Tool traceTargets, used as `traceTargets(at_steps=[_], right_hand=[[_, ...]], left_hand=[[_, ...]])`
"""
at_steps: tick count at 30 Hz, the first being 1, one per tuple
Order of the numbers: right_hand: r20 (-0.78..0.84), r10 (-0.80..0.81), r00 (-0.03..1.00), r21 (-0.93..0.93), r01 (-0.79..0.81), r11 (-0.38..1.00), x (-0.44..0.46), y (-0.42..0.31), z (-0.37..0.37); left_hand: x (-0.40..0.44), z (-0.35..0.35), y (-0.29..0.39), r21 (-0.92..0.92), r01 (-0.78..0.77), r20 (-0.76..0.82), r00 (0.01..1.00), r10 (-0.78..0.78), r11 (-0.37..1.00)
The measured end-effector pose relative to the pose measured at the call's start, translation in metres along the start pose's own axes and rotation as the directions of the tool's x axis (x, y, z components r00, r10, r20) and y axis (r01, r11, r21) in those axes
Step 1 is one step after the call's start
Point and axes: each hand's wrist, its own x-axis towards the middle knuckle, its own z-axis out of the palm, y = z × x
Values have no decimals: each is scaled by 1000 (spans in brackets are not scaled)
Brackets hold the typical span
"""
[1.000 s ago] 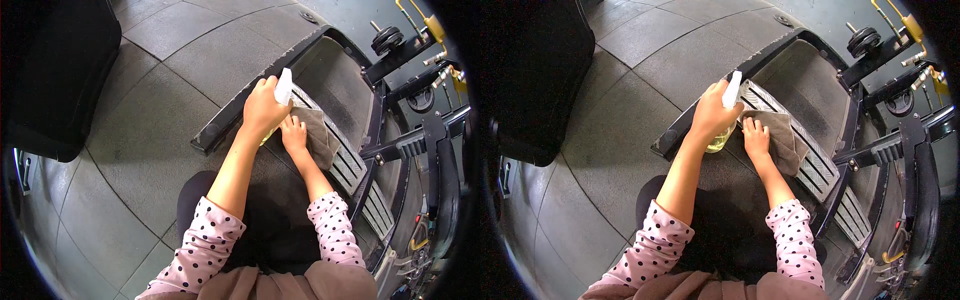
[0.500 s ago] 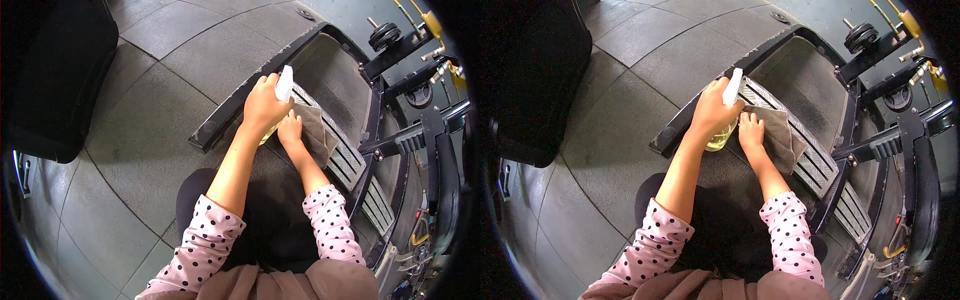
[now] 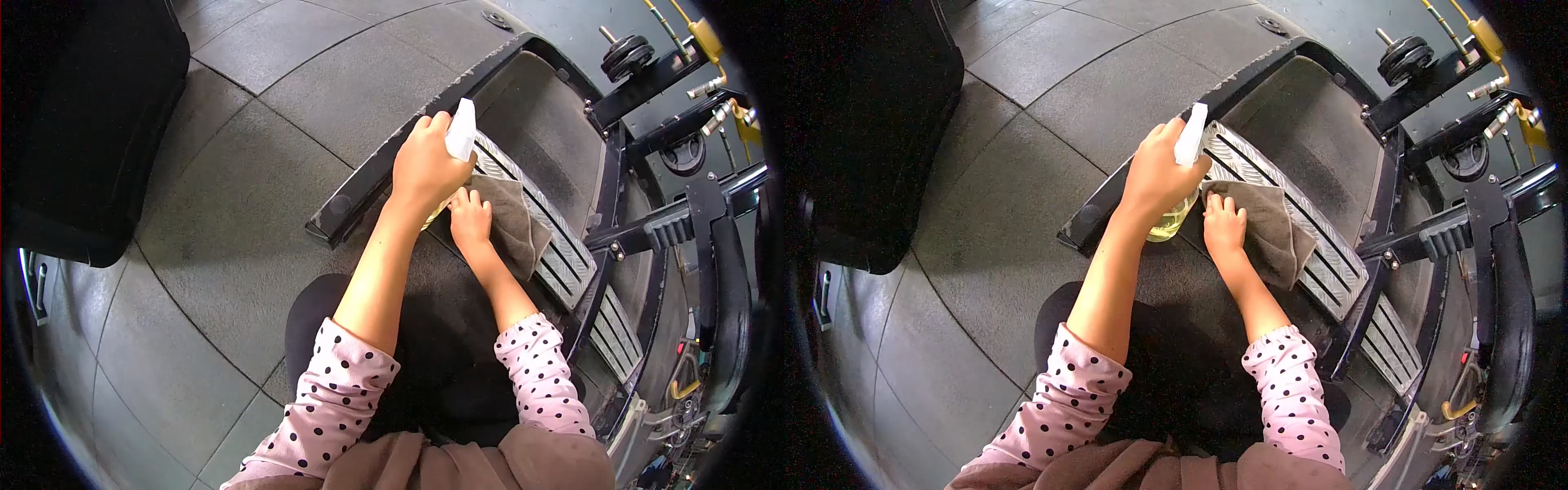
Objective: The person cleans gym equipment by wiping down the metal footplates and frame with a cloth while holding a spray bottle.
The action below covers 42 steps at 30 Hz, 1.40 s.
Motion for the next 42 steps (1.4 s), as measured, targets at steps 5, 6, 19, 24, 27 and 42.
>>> traceTargets(at_steps=[5, 6, 19, 24, 27, 42], right_hand=[[-4, 83, 997, 115, -82, 990, 22, 5, -10], [25, 93, 995, 137, -96, 986, 27, 4, -9], [-16, 43, 999, 52, -42, 998, 17, 9, -3], [-44, 48, 998, 81, -45, 996, 18, 14, 1], [-36, 27, 999, 58, -25, 998, 2, 15, 0], [-101, 70, 992, 211, -47, 976, -44, 39, 1]], left_hand=[[-2, -1, 0, 20, -1, 20, 1000, 1, 1000], [-3, -2, -2, 38, 8, 32, 999, -9, 999], [3, -6, 0, 105, 27, -3, 1000, -27, 994], [4, -6, -5, 70, 40, 12, 999, -41, 997], [0, -7, -7, 70, 51, 13, 999, -52, 996], [0, -10, 1, 28, 16, -46, 999, -15, 999]])
